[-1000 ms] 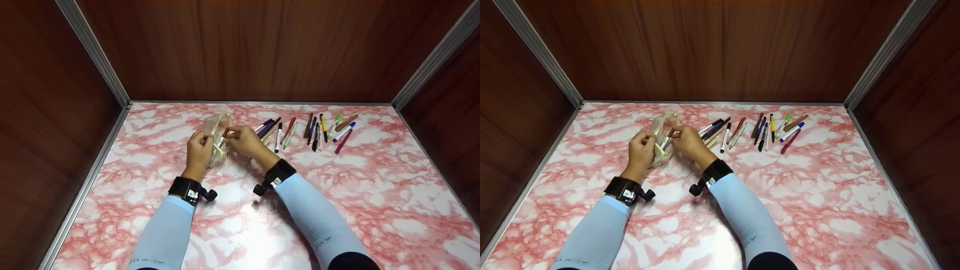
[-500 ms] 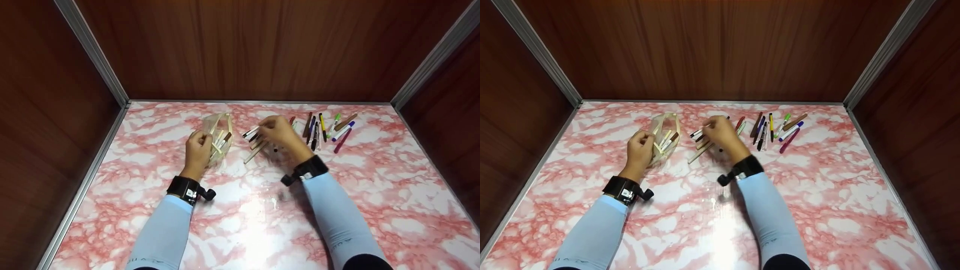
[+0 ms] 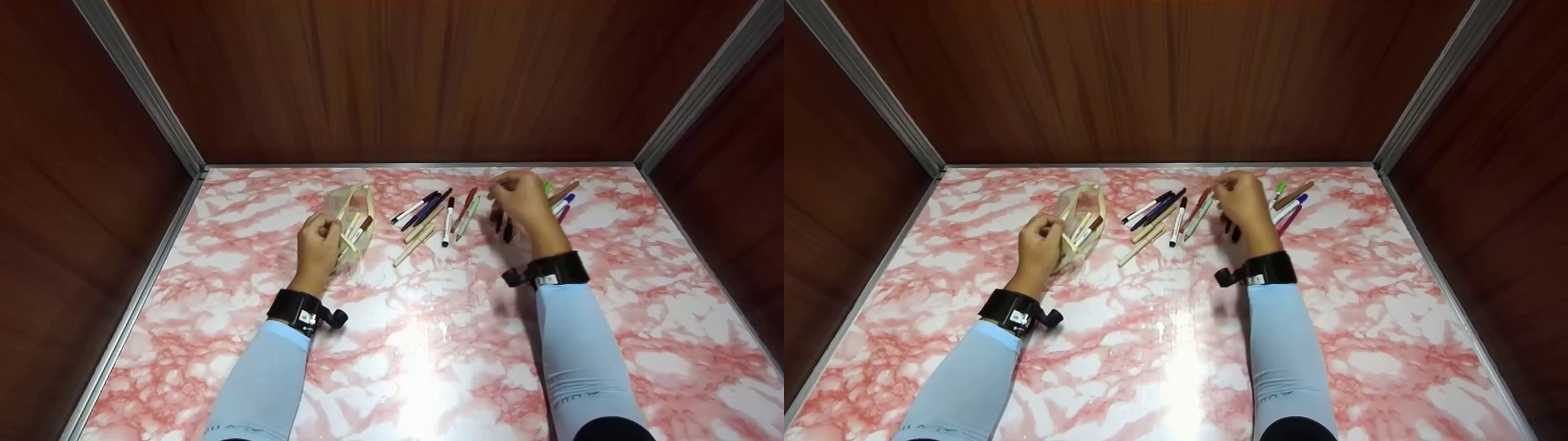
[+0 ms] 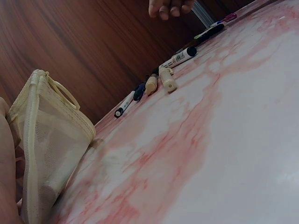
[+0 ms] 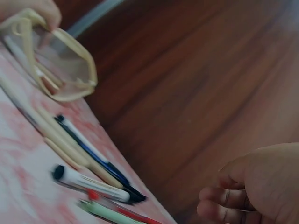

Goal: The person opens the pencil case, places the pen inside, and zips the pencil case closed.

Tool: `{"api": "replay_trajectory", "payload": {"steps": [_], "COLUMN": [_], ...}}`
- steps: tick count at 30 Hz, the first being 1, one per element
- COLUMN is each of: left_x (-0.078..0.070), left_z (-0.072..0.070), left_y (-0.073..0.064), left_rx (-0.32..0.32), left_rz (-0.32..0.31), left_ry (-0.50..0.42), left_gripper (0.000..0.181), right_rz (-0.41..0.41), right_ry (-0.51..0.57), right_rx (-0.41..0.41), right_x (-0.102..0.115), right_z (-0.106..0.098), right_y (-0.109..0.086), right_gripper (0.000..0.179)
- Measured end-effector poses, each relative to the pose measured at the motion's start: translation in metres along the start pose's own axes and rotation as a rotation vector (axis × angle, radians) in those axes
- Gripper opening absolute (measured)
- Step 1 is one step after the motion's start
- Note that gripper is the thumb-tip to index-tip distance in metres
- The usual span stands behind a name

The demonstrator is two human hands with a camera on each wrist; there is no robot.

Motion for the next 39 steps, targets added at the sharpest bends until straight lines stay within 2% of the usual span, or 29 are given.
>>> {"api": "replay_trajectory", "payload": {"steps": [4,10,16,25,33,39], "left_x": [0.001,0.0,0.0,0.001,-0.002,-0.002], "left_z": [-0.001,-0.001,-0.001,-0.001,0.0,0.001], "left_y": [0.0,0.001,0.001,0.0,0.0,0.001], "left_rx": [-0.007,-0.005,-0.001,0.024,0.021,0.017], "left_rz": [0.001,0.001,0.004,-0.03,-0.019,-0.003], "left_ry": [0.008,0.007,0.014,0.021,0.028,0.036], "left_gripper": [0.017,0.016,0.016,0.016,0.016,0.016], "right_rz": [0.02,0.154,0.255,0.402,0.525,0.506], "right_ry": [-0.058,-0.084,-0.123,-0.191,-0.162,-0.212], "right_rx": [-0.032,-0.008,-0.062,-0.065,-0.023,0.014], "right_x": [-0.005,-0.02,-0.041,-0.063,-0.071,-0.074], "right_z": [-0.021,-0.054,-0.078,-0.09,-0.091,-0.091], "right_y": [-0.001,-0.006,-0.012,-0.023,-0.028,-0.029], "right_gripper": [0.029,0.039,0.044,0.037,0.033,0.036]}}
Point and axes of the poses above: each hand's wrist, its own y-axis towards the middle knuckle, its own z-axis out of the palm, x = y × z, the point moved 1 cm from there along y, towards the middle knuckle, and after that the axes turned 10 degrees about y, right-handed, at the moved point
